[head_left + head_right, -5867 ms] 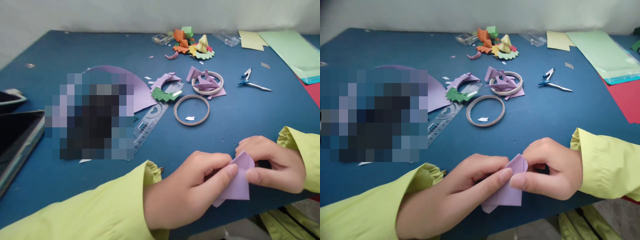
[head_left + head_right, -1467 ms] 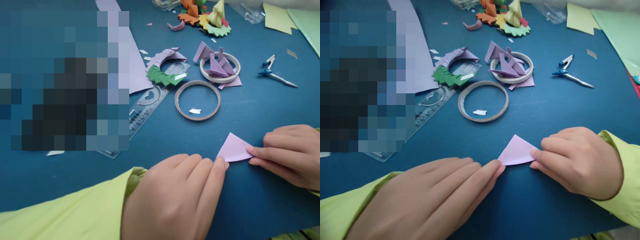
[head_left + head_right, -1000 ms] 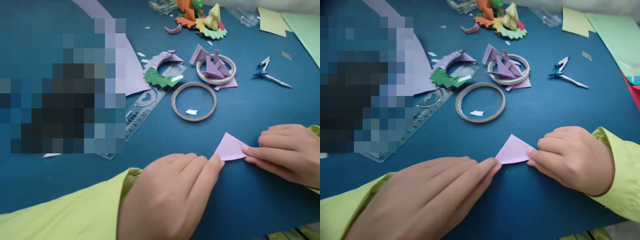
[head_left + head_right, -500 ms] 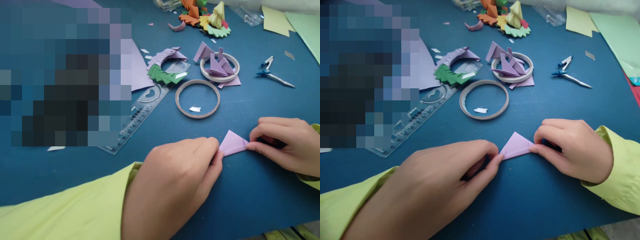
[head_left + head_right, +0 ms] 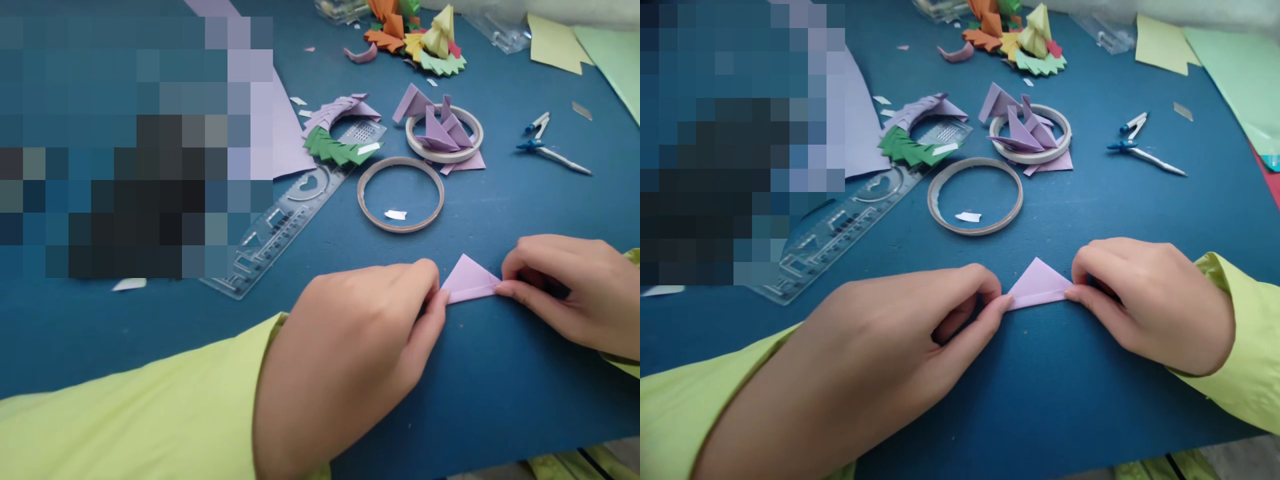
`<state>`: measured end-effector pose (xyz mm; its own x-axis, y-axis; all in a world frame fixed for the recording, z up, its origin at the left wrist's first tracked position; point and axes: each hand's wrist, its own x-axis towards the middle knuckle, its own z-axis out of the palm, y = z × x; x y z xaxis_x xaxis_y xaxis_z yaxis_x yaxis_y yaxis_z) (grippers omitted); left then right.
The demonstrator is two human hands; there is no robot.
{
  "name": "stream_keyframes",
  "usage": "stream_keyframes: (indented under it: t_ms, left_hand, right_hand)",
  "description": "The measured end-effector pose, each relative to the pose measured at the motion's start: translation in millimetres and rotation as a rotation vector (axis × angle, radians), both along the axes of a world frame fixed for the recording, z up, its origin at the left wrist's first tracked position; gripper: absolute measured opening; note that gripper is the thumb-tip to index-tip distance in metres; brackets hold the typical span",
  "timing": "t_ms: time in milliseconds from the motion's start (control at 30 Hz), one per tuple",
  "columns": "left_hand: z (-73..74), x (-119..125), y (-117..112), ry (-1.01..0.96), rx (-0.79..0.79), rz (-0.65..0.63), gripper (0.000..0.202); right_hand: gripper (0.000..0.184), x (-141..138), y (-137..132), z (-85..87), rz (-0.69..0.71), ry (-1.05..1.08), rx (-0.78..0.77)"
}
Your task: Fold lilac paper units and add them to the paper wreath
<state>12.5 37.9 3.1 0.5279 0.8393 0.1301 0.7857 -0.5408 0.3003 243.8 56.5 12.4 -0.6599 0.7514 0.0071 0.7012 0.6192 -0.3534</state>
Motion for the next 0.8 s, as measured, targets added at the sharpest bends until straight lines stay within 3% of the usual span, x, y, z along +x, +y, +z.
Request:
stream_keyframes:
  t_ms: [167,333,400,567,667,733,767,800]
  left_hand:
    - [3.8,-1,7,-0.030,-0.111,-0.004,0.028]
    - [8.3,-2,17,-0.046,-0.247,-0.014,0.026]
    - [7.3,-3,20,-0.059,-0.231,-0.016,0.027]
    - [0.2,-6,18,-0.055,-0.053,-0.020,0.027]
    - [-2.0,-5,2,-0.002,0.164,-0.019,0.024]
    - [-2.2,-3,-14,-0.002,0.342,-0.134,0.022]
    - [-2.2,-2,-21,-0.035,0.396,-0.112,0.023]
    - [-2.4,0,-27,-0.035,0.407,-0.192,0.025]
  right_hand:
    - [0.013,2,0,-1.0,0.080,-0.039,0.085]
    - [0.036,3,-5,-1.5,0.328,-0.137,0.316]
    - [0.037,3,-8,0.4,0.361,-0.163,0.357]
    - [0.036,5,-8,5.4,0.421,-0.203,0.329]
    - [0.036,7,-6,4.6,0.455,-0.212,0.307]
    - [0.037,7,-7,2.5,0.437,-0.205,0.300]
    - [0.038,7,-7,1.4,0.424,-0.199,0.294]
    - [0.038,6,-8,0.4,0.412,-0.190,0.288]
